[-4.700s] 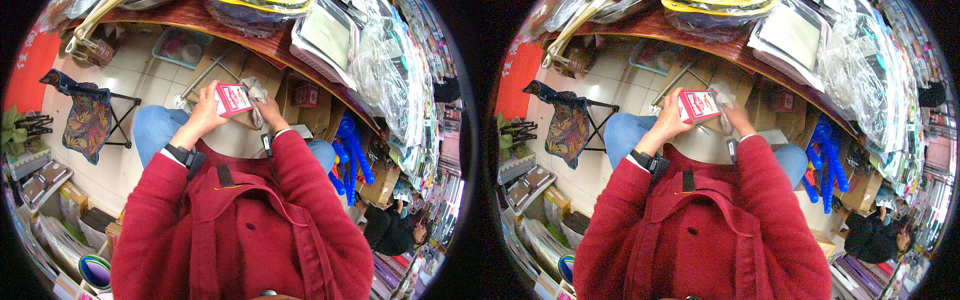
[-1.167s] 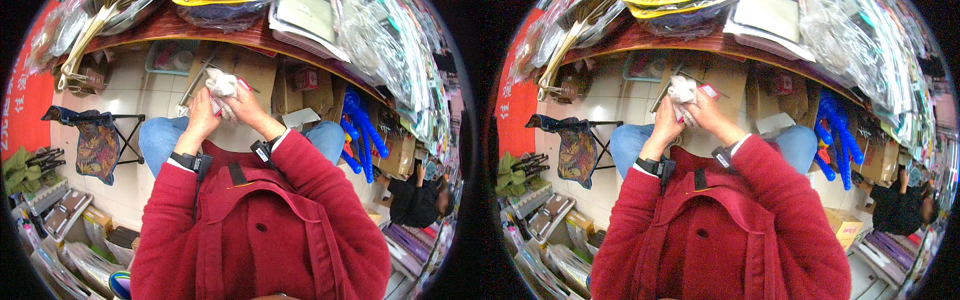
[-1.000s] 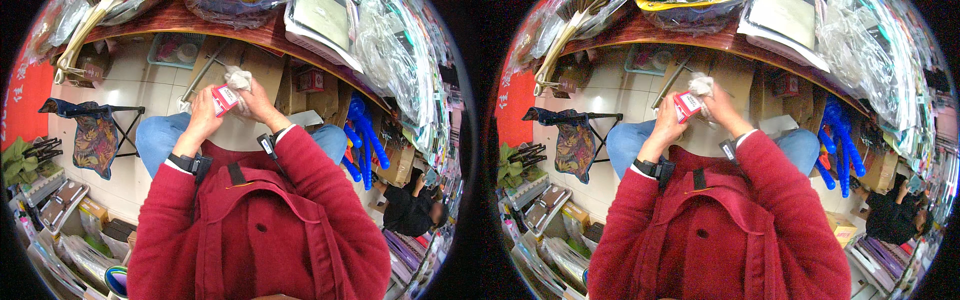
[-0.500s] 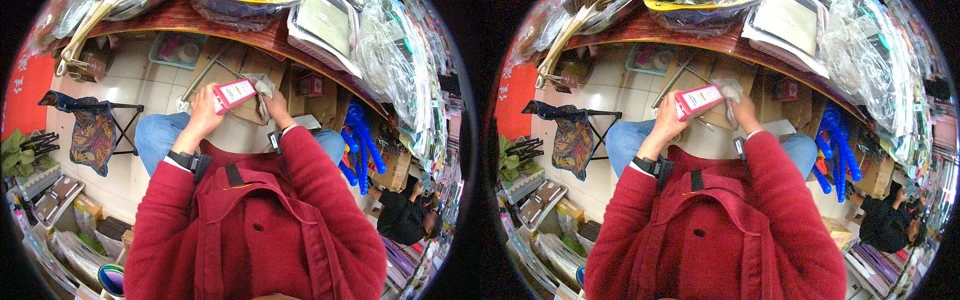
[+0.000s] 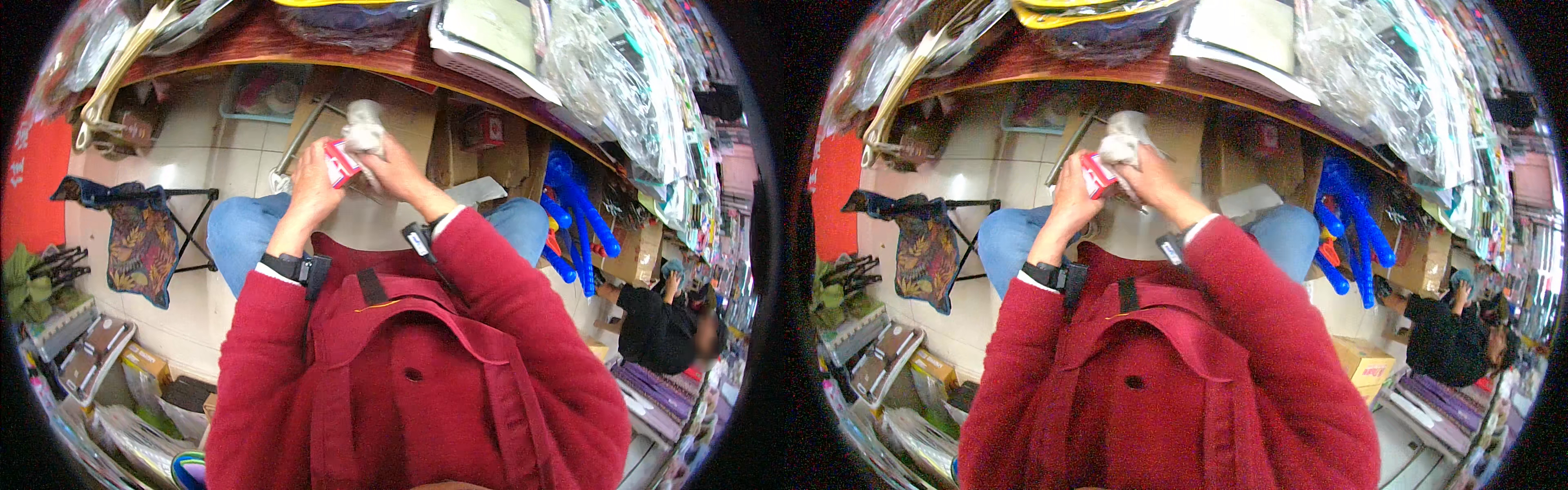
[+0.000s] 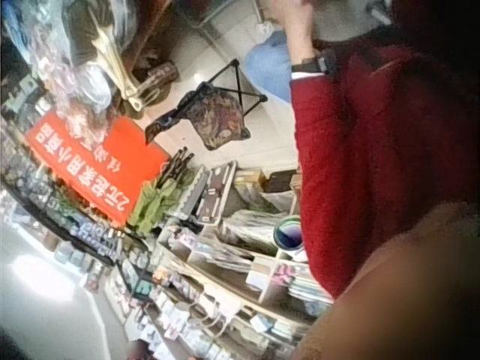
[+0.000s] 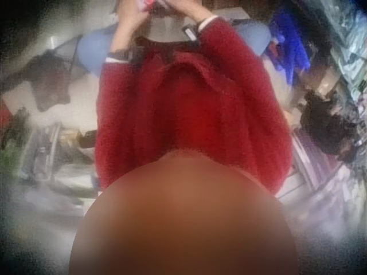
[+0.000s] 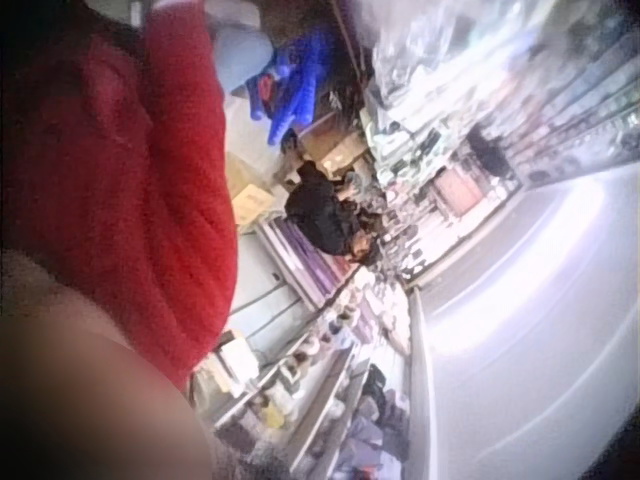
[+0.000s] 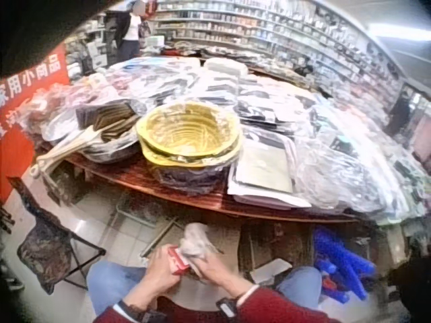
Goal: The person sits on the floor and wipes the surfaces of several small rectangular boxes with a cloth. They rotate each box to clean multiple sides, then place it back into a cardboard box. The person also wipes the interior of the cardboard box and a metal frame before returning the cloth to a basket.
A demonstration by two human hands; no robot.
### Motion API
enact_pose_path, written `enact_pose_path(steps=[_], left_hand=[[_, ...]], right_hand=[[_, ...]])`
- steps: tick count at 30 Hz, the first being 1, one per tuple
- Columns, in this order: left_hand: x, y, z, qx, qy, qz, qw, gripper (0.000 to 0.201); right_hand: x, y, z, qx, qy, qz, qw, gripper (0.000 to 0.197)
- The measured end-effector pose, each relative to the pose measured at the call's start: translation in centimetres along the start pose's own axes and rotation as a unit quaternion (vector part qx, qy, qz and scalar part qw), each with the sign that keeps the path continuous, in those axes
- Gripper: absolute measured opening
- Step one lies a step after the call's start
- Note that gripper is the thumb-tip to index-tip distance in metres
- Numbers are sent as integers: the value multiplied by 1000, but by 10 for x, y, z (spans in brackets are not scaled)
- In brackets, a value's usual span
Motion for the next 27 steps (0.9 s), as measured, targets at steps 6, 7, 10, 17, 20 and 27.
enact_pose_path(steps=[6,7,10,17,20,27], left_hand=[[-3,-3,-7,38,4,-16,999,74],[-3,-2,-7,23,6,-6,1000,74],[-6,-3,-10,33,-4,-3,999,74],[-8,-2,-14,21,-6,8,1000,80],[-7,-2,-16,1,0,16,1000,81],[-8,-4,-14,-8,-12,5,1000,81]], right_hand=[[-16,-5,-45,168,10,-11,986,44],[-21,1,-56,202,26,-13,979,45],[-29,23,-82,249,75,-59,964,49],[-37,52,-75,228,68,-128,963,51],[-37,30,-35,104,-19,-118,987,50],[-11,-7,-1,57,14,-18,998,38]])
Point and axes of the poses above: each hand's wrist, its own y-axis away from the middle knuckle, its own x-axis out of the palm, z = x × y, the point moved 3 cm from there along -y, towards the middle knuckle, and after that the axes turned 11 degrees about z, right-handed, at the moved point
